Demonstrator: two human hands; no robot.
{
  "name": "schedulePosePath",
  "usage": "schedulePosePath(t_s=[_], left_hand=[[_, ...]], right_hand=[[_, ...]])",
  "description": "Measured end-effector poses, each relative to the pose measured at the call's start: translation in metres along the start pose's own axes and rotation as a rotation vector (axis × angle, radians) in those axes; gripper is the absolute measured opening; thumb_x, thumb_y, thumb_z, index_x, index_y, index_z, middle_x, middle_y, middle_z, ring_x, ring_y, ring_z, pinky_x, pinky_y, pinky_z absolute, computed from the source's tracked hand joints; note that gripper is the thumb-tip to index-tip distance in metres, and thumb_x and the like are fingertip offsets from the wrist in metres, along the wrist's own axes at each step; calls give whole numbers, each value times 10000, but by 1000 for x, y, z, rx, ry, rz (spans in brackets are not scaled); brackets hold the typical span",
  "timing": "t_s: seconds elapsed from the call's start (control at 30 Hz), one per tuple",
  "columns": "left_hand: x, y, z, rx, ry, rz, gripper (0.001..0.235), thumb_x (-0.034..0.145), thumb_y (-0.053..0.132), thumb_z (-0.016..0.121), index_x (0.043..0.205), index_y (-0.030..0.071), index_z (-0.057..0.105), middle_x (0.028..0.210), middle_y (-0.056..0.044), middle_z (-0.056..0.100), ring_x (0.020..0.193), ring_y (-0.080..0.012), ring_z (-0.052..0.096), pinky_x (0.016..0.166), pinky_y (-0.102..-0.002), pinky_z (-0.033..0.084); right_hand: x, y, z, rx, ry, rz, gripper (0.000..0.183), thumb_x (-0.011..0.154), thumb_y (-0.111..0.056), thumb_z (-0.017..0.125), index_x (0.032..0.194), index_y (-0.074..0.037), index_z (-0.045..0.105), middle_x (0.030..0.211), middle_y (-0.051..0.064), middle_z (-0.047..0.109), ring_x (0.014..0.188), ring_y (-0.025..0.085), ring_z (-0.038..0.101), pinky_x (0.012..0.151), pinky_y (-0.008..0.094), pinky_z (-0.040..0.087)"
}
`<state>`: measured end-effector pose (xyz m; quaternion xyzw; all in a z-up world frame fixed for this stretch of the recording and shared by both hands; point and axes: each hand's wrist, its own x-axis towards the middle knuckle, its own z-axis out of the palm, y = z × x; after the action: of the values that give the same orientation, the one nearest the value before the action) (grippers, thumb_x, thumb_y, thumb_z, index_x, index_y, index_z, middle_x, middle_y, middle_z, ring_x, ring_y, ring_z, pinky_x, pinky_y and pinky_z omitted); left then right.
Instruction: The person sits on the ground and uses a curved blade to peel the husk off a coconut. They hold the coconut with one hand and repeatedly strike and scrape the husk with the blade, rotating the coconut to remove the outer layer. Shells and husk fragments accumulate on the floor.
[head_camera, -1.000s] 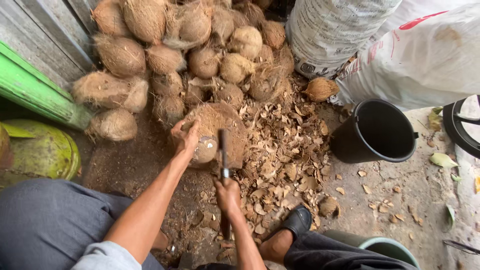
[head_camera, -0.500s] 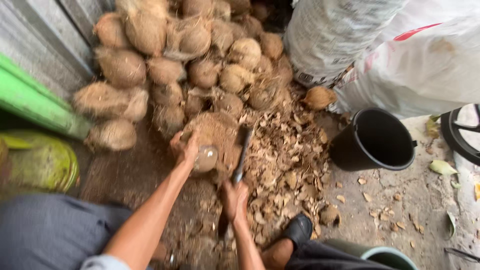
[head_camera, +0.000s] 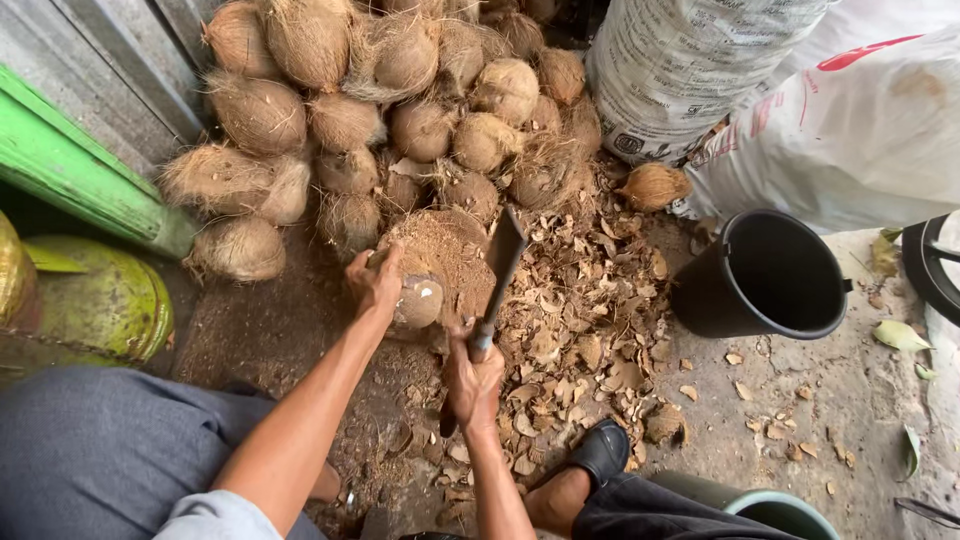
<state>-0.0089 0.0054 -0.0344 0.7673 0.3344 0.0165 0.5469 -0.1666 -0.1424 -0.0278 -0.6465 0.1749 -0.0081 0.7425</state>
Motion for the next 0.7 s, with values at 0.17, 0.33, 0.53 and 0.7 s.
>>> schedulePosePath(t_s=[0.17, 0.33, 0.53, 0.7], left_hand=[[7, 10, -1, -90, 48, -70, 394, 919, 473, 708, 927, 85, 645, 818, -80, 609, 677, -177, 554, 634, -407, 501], [8, -7, 1, -274, -52, 12, 376, 885, 416, 744, 743, 104, 590, 641, -26, 517, 578, -167, 459, 583, -388, 424], [33, -22, -8, -130, -158, 50, 448, 884, 485, 737, 705, 96, 604, 613, -1, 522, 557, -167, 442, 543, -363, 401], [47, -17, -19, 18, -167, 59, 515, 834, 592, 763, 995, 103, 745, 830, -84, 617, 625, -155, 546, 557, -366, 479]], right_hand=[[-7, 13, 14, -283, -97, 537, 174, 957, -160, 629, 796, -110, 587, 572, -9, 549, 388, 97, 415, 339, 253, 366], [-4, 9, -5, -104, -110, 381, 226, 1018, -205, 615, 856, -55, 566, 586, 19, 530, 387, 105, 403, 331, 257, 357], [6, -14, -23, -351, -98, 403, 110, 993, -260, 561, 998, -150, 553, 702, 4, 646, 495, 113, 526, 433, 288, 466], [1, -18, -31, -491, -105, 310, 230, 1024, -327, 584, 965, -106, 558, 703, 33, 542, 536, 124, 495, 461, 303, 478]])
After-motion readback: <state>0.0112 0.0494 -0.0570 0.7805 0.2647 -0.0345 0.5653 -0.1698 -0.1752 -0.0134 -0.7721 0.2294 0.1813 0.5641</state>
